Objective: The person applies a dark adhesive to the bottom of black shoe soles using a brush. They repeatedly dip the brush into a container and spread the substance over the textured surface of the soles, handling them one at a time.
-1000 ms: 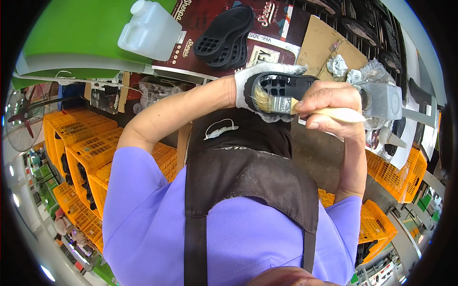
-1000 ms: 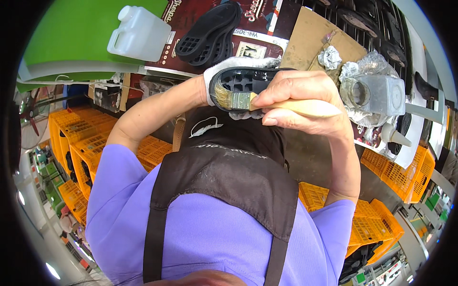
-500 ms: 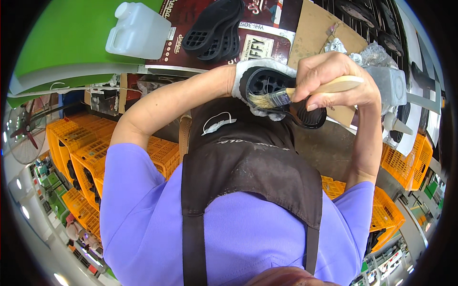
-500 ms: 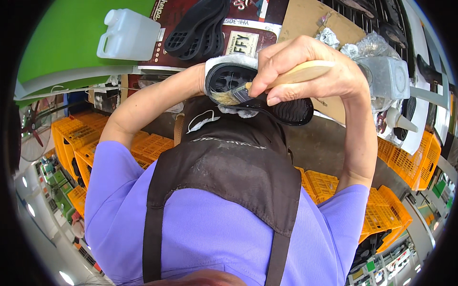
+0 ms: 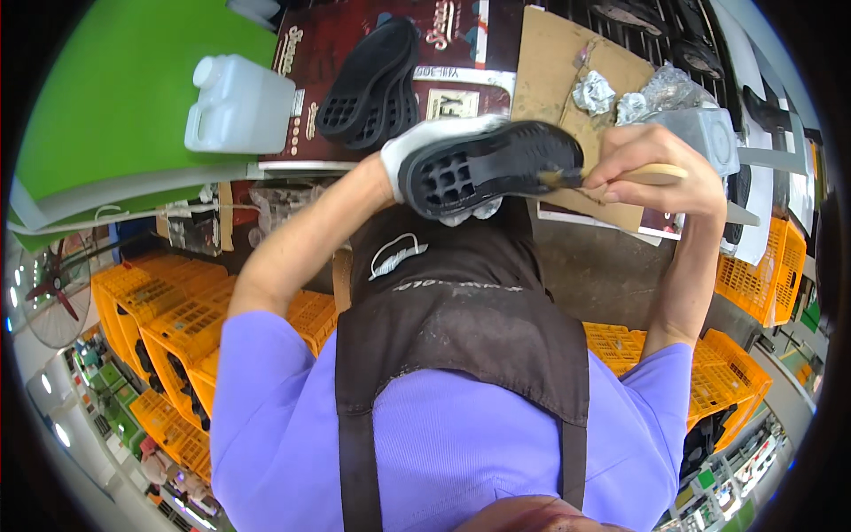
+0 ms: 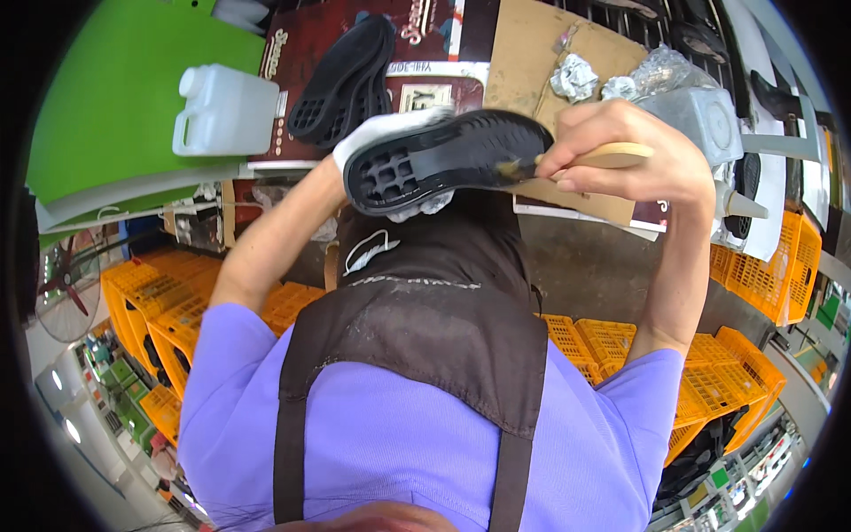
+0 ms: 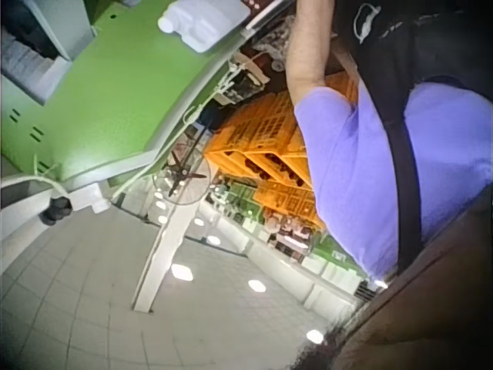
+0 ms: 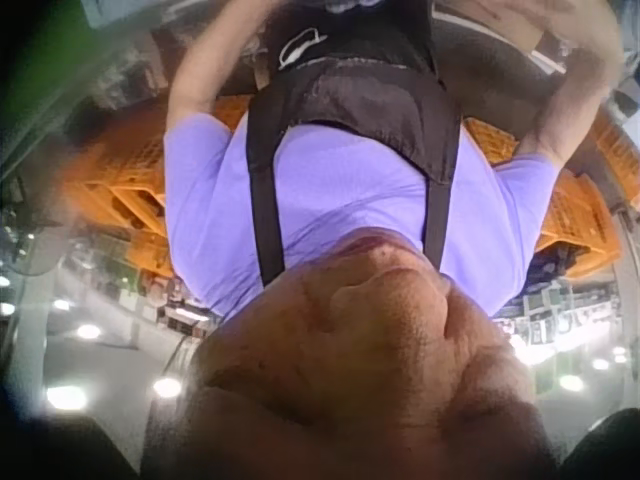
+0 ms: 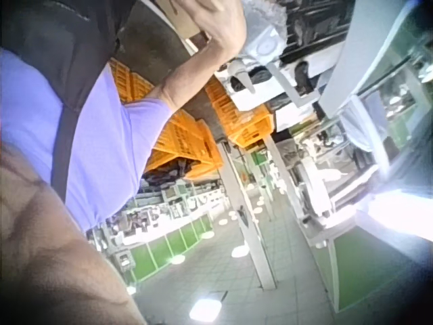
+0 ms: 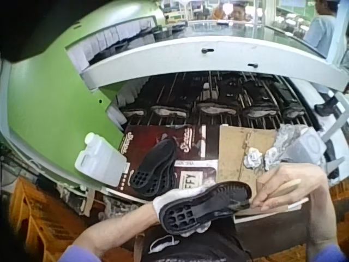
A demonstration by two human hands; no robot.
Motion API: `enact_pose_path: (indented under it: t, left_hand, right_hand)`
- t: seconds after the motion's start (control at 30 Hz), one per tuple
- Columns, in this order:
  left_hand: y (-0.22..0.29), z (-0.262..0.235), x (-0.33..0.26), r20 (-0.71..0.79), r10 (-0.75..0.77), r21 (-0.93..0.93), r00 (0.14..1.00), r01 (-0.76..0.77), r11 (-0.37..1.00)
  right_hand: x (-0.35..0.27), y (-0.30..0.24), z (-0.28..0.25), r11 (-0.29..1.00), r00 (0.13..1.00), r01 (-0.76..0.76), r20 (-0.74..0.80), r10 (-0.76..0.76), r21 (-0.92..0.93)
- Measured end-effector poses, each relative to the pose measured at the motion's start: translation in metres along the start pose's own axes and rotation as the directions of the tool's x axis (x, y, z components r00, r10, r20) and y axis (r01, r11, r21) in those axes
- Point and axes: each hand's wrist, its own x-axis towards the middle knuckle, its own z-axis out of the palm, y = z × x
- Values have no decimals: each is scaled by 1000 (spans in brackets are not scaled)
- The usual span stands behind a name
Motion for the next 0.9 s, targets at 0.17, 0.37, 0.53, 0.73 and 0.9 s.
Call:
enact_pose_path:
  t: [0.17,0.37,0.53,0.73,0.9]
  left_hand:
    - [-15,13,-4,37,381,-104,924,-375,921]
    - [-27,24,1,-17,479,-29,878,-479,877]
    - [-30,31,-3,10,389,-86,921,-386,918]
    - [-36,25,-3,4,371,-27,929,-371,928]
    - [-41,28,3,-164,450,145,878,-430,891]
  right_hand:
    - [-27,-19,19,988,832,-10,-550,-76,-152]
    - [-1,-17,59,935,839,196,-442,-316,-296]
    - [8,-2,59,913,823,118,-475,-310,-390]
    - [0,12,55,933,759,-13,-611,-224,-360]
    - [-1,14,57,926,683,-135,-710,-171,-352]
